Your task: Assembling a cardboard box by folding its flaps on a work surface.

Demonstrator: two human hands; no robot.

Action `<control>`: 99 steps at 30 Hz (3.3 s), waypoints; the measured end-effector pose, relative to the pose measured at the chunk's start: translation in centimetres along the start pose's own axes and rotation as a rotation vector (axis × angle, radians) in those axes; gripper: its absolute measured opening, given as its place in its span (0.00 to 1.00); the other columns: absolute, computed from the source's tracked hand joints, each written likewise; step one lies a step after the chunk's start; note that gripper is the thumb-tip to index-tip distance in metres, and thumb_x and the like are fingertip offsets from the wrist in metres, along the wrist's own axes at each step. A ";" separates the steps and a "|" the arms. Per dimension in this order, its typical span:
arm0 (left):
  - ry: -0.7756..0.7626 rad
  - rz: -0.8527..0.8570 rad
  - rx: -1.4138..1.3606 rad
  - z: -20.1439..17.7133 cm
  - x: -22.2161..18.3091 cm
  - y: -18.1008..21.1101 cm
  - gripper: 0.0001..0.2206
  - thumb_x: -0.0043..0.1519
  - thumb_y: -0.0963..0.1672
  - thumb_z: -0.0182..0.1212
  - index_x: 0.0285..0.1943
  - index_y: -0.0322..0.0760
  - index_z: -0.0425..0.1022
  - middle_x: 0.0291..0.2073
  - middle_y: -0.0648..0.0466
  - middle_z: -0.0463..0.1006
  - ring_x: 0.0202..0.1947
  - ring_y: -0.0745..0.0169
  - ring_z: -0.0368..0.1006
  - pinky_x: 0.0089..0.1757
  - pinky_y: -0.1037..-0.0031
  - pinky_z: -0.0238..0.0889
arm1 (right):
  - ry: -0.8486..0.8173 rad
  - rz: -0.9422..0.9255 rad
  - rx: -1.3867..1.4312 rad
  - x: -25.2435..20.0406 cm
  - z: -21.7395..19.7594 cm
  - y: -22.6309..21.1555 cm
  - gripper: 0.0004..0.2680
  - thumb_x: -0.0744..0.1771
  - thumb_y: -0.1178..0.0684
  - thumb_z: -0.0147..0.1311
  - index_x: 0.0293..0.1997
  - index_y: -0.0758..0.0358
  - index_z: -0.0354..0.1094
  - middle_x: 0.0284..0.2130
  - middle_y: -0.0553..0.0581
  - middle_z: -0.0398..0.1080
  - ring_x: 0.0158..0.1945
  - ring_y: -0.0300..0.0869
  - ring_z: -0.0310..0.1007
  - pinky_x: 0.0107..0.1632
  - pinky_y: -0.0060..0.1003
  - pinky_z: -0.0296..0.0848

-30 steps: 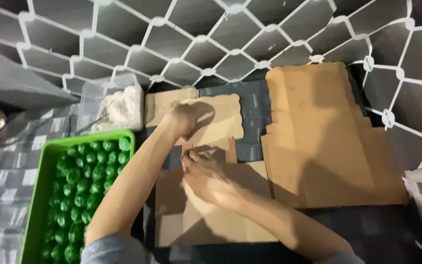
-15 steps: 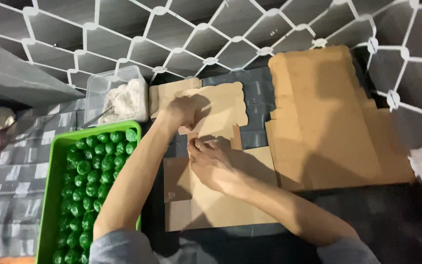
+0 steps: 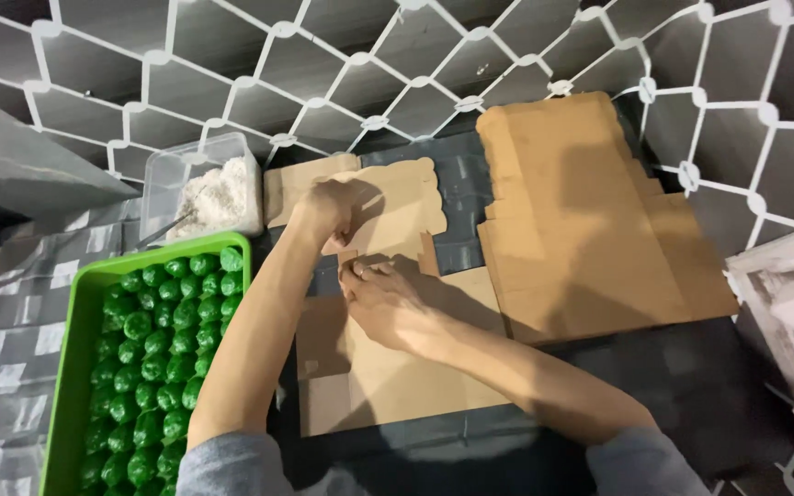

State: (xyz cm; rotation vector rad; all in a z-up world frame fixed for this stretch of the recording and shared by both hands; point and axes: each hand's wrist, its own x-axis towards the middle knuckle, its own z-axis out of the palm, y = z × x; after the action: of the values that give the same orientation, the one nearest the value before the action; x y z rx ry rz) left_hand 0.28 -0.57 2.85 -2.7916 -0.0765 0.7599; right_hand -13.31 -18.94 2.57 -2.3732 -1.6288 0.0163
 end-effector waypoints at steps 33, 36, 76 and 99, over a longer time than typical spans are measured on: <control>-0.080 0.063 -0.053 5.9 5.0 -2.2 0.14 0.35 0.54 0.87 0.24 0.67 0.83 0.36 0.75 0.85 0.46 0.62 0.82 0.46 0.69 0.77 | -0.094 -0.029 -0.131 -0.1 -4.4 -2.4 0.09 0.66 0.59 0.48 0.45 0.67 0.77 0.60 0.66 0.62 0.66 0.61 0.57 0.55 0.56 0.55; -0.061 0.078 0.034 5.2 3.7 -1.5 0.16 0.36 0.57 0.85 0.30 0.69 0.85 0.36 0.72 0.85 0.46 0.63 0.82 0.46 0.72 0.77 | -0.149 0.065 -0.151 0.8 -7.1 -3.0 0.10 0.67 0.59 0.45 0.48 0.64 0.76 0.62 0.65 0.62 0.67 0.60 0.58 0.58 0.59 0.54; -0.035 0.147 -0.084 2.2 0.8 -1.8 0.16 0.37 0.54 0.86 0.31 0.59 0.86 0.39 0.55 0.86 0.47 0.52 0.82 0.46 0.67 0.76 | -0.315 0.138 -0.124 1.3 -8.7 -3.7 0.12 0.66 0.64 0.47 0.53 0.66 0.73 0.67 0.64 0.57 0.73 0.58 0.47 0.63 0.66 0.46; -0.083 0.113 -0.193 2.1 1.1 -2.3 0.16 0.38 0.50 0.87 0.34 0.58 0.87 0.40 0.55 0.86 0.49 0.50 0.81 0.48 0.64 0.75 | -0.243 0.025 -0.265 1.5 -9.8 -4.0 0.11 0.65 0.63 0.54 0.51 0.64 0.75 0.63 0.67 0.62 0.68 0.58 0.56 0.56 0.63 0.52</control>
State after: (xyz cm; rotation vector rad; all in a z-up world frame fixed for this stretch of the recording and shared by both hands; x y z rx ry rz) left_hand 0.26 2.29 1.15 -2.9659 -0.0069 0.9428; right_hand -14.93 -18.26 13.15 -2.6806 -1.8082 0.1037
